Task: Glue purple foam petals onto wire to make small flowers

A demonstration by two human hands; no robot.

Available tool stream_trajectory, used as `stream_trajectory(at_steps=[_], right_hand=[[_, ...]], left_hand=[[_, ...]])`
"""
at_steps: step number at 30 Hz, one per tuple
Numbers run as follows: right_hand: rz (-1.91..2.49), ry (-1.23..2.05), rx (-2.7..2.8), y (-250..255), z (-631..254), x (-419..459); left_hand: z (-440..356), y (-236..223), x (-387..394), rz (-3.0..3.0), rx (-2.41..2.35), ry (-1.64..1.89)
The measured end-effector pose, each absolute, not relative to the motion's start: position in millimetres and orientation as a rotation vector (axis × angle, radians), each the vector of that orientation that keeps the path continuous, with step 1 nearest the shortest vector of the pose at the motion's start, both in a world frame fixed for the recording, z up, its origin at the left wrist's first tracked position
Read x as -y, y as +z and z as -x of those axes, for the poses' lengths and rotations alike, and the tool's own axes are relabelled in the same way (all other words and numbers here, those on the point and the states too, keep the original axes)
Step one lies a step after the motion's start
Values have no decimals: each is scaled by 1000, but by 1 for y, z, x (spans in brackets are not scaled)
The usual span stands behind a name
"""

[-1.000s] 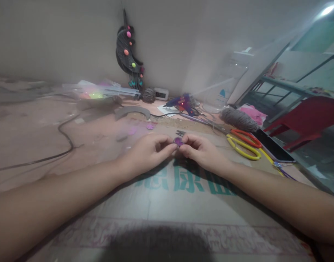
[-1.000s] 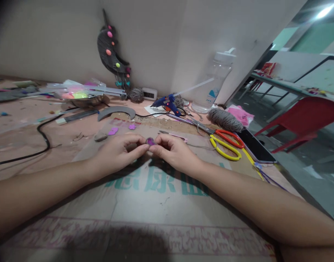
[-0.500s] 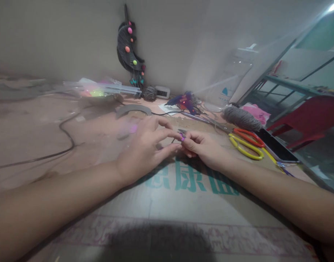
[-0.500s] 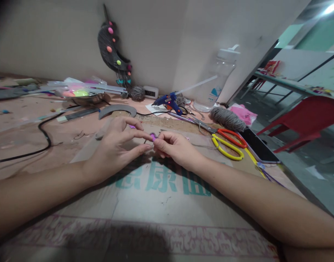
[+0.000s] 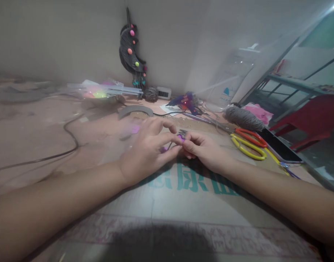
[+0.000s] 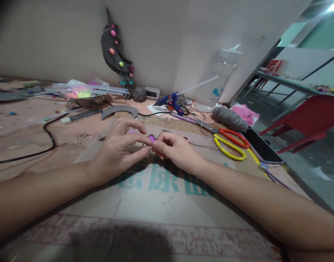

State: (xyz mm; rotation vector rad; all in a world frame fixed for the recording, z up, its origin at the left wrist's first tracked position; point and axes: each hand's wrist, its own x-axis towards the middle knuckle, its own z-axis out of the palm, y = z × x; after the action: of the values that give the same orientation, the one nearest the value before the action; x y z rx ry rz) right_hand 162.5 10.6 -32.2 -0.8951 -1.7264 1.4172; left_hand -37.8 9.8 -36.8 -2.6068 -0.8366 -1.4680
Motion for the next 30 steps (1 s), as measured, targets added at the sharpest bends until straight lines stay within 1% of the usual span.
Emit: stream_trajectory(at_steps=[8,13,16,20,25,30], right_hand=[[935,1441,1574,-36,-164,-14],[814,1590,1537,-38,-168,-18],[773,1645,1551,-40,-170,-18],[783,1619,1610,-42,-170,-17],[790,1523,1684,-41,-168,-14],[898,1370,1734,-33,-164,-8]], left_hand=[[39,-31,-4,2700,927,-1463],[41,-33,-10,2703,1086,-1522],[40,-35,-10,2646,971,-1513],[40,-35,-6,2598,812,-1450],[39,-36,-8,2531,788,-1474],[38,-35,-8,2531,780,-1462]])
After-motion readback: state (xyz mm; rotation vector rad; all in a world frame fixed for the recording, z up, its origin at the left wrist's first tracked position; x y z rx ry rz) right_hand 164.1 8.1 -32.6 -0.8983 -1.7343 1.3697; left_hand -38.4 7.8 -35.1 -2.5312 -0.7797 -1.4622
